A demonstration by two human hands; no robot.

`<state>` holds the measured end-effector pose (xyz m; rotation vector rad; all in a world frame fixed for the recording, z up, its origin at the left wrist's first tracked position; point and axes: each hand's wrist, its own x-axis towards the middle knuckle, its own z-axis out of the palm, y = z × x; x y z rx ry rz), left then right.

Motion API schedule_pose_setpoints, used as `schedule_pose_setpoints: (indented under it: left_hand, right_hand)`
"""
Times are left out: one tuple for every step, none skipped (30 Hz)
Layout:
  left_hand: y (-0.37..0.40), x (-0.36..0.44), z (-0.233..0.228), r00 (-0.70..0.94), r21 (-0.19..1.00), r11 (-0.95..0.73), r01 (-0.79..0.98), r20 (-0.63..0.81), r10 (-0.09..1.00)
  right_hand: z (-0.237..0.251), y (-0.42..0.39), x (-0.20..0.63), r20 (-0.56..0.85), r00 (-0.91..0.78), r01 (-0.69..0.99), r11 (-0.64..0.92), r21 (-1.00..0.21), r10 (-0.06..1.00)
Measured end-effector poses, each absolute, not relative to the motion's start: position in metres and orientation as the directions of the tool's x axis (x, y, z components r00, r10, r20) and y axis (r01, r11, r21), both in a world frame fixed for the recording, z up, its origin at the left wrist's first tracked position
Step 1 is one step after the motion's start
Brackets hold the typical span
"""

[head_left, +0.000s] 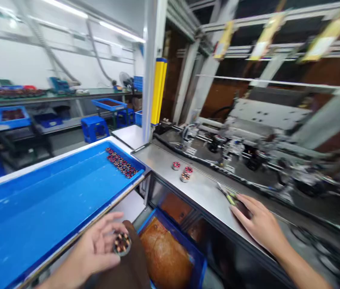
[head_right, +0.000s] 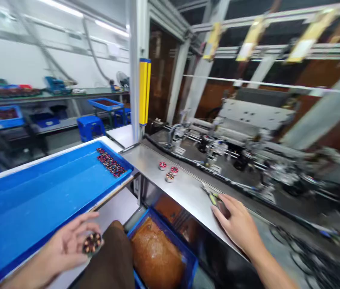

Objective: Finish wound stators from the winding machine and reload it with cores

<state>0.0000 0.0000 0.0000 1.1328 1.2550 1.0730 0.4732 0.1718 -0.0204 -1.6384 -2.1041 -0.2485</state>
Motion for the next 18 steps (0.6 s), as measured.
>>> schedule_pose_setpoints:
  left_hand:
    - [0.013,-0.02,0.004,-0.042,0.989,0.129,0.066,-0.126,0.991]
    - [0.027,-0.041,0.007,-0.116,0.984,0.132,0.116,-0.118,0.986]
    - [0.041,-0.063,0.009,-0.19,0.979,0.135,0.152,-0.105,0.976]
    - [0.058,-0.085,0.008,-0.259,0.968,0.155,0.195,-0.102,0.961]
    - [0.077,-0.106,0.007,-0.33,0.953,0.174,0.246,-0.086,0.94]
    - [0.098,-0.127,0.004,-0.392,0.934,0.196,0.3,-0.067,0.918]
    - [0.12,-0.145,0.0,-0.442,0.909,0.22,0.353,-0.045,0.896]
    - [0.143,-0.161,-0.004,-0.486,0.881,0.247,0.404,-0.021,0.873]
    - [0.166,-0.174,-0.009,-0.521,0.85,0.271,0.451,0.004,0.853]
    - [0.188,-0.184,-0.014,-0.544,0.821,0.294,0.49,0.024,0.839]
    - [0.207,-0.192,-0.02,-0.562,0.793,0.316,0.521,0.04,0.826]
    - [0.223,-0.198,-0.026,-0.574,0.768,0.336,0.545,0.05,0.817]
    - [0.238,-0.203,-0.032,-0.584,0.747,0.354,0.562,0.056,0.81]
    - [0.249,-0.207,-0.039,-0.592,0.731,0.369,0.574,0.059,0.804]
    - [0.26,-0.21,-0.045,-0.596,0.718,0.38,0.583,0.061,0.801]
    - [0.269,-0.213,-0.051,-0.598,0.709,0.386,0.59,0.062,0.799]
    - [0.277,-0.216,-0.056,-0.596,0.705,0.386,0.595,0.065,0.8]
    - [0.284,-0.218,-0.061,-0.591,0.703,0.381,0.6,0.069,0.803]
  right_hand:
    - [-0.025,0.175,0.477,0.463,-0.188,0.954,0.272,-0.122,0.866]
    - [-0.03,0.178,0.48,0.465,-0.195,0.955,0.276,-0.112,0.863]
    - [-0.033,0.181,0.483,0.467,-0.204,0.954,0.282,-0.104,0.86]
    - [-0.035,0.183,0.485,0.47,-0.212,0.951,0.291,-0.101,0.857]
    - [-0.036,0.185,0.487,0.472,-0.221,0.948,0.301,-0.1,0.853]
    - [-0.037,0.186,0.487,0.475,-0.23,0.944,0.313,-0.103,0.849]
    - [-0.037,0.187,0.487,0.48,-0.234,0.94,0.323,-0.11,0.845]
    - [-0.037,0.187,0.487,0.484,-0.236,0.936,0.33,-0.119,0.843]
    - [-0.037,0.186,0.486,0.488,-0.231,0.935,0.331,-0.128,0.842]
    - [-0.036,0.186,0.485,0.493,-0.22,0.936,0.324,-0.137,0.842]
    - [-0.036,0.185,0.484,0.495,-0.207,0.938,0.315,-0.145,0.844]
    - [-0.036,0.185,0.483,0.493,-0.196,0.94,0.306,-0.153,0.848]
    - [-0.036,0.185,0.482,0.491,-0.187,0.941,0.298,-0.158,0.851]
    - [-0.035,0.184,0.481,0.486,-0.18,0.943,0.291,-0.162,0.855]
    - [-0.035,0.184,0.48,0.482,-0.174,0.945,0.283,-0.164,0.859]
    - [-0.034,0.183,0.479,0.477,-0.17,0.947,0.277,-0.164,0.863]
    - [-0.033,0.182,0.479,0.473,-0.164,0.949,0.269,-0.163,0.866]
    - [-0.032,0.182,0.478,0.469,-0.159,0.952,0.261,-0.162,0.869]
